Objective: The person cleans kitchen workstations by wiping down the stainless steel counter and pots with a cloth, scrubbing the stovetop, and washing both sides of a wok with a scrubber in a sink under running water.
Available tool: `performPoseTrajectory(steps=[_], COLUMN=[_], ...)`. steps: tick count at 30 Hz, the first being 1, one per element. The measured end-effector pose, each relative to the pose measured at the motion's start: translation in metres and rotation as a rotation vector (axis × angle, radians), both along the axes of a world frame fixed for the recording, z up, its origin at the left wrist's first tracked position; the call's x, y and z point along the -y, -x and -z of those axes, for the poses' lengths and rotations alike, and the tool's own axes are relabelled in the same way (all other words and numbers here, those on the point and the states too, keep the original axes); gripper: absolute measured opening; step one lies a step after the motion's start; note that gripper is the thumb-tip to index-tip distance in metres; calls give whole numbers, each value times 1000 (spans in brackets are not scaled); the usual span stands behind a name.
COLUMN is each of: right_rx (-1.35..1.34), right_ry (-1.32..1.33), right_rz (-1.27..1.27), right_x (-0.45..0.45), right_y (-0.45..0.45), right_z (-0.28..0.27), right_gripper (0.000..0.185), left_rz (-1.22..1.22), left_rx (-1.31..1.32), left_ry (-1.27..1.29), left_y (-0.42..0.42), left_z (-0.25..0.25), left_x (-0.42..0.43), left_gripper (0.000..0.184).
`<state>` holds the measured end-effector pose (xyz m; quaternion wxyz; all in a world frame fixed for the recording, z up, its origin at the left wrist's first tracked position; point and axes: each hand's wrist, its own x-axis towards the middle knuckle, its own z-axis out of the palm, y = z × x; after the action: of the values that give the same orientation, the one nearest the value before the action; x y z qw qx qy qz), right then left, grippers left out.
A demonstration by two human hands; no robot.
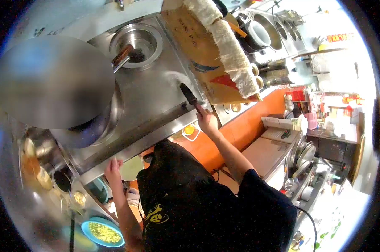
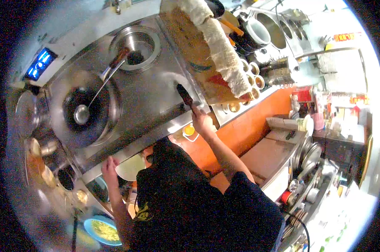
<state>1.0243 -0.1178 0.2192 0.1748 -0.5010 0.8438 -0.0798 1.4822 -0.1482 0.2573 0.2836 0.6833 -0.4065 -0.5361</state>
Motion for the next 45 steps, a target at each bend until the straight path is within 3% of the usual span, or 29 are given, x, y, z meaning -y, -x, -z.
performPoseTrajectory(steps=[2,6,8,9,12,13,16,19,21,23,25,27,30,32,35,36,39,40,42,43,44,45], right_rx=[76,196,191,208,197,209,124,43,-36,-10,17,53,223,416,758,846,816,765,730,579,587,547], right_ry=[-1,-29,3,94,197,196,58,23,145,320,265,363,288,253,164,122,-86,-141,-260,-409,-370,-366], right_rz=[89,96,116,108,186,180,216,233,113,-15,-102,-165,-156,-179,-356,-440,-749,-843,-800,-833,-856,-826], right_x=[-23,-37,-33,-32,-46,-52,-50,-42,-25,-12,19,63,156,228,260,267,226,211,190,188,186,192], right_y=[13,35,42,46,62,72,60,42,29,20,17,14,12,-3,-74,-97,-166,-184,-224,-242,-252,-258], right_z=[39,59,49,50,75,89,60,34,22,12,2,4,21,20,-32,-43,-52,-38,-45,-48,-54,-65], right_gripper=[43,45,44,45,37,42,38,39,44,46,44,40,34,29,20,18,24,31,43,49,52,52], left_rz=[-75,-147,-270,-380,-627,-707,-908,-840,-926,-945,-894,-876,-732,-740,-722,-644,-764,-719,-595,-522,-553,-696], left_rx=[-503,-859,-1164,-1188,-1209,-1190,-1237,-1409,-1469,-1445,-1339,-1275,-1251,-1346,-884,-893,-739,-719,-669,-658,-819,-970], left_ry=[37,-167,-257,-235,-224,-244,-191,-41,-41,-89,-152,-213,-351,-315,-423,-345,-131,-146,-17,46,-69,-78], left_y=[29,123,151,179,222,234,249,242,238,245,244,242,209,173,129,113,97,92,84,83,82,95], left_z=[23,2,39,20,45,45,62,92,100,99,93,32,9,41,8,30,26,18,30,41,52,-3], left_x=[45,155,203,229,294,310,335,351,360,353,320,262,172,118,86,67,54,50,36,31,26,49], left_gripper=[21,29,29,26,31,33,35,30,29,27,24,25,20,17,14,21,30,48,57,62,70,66])
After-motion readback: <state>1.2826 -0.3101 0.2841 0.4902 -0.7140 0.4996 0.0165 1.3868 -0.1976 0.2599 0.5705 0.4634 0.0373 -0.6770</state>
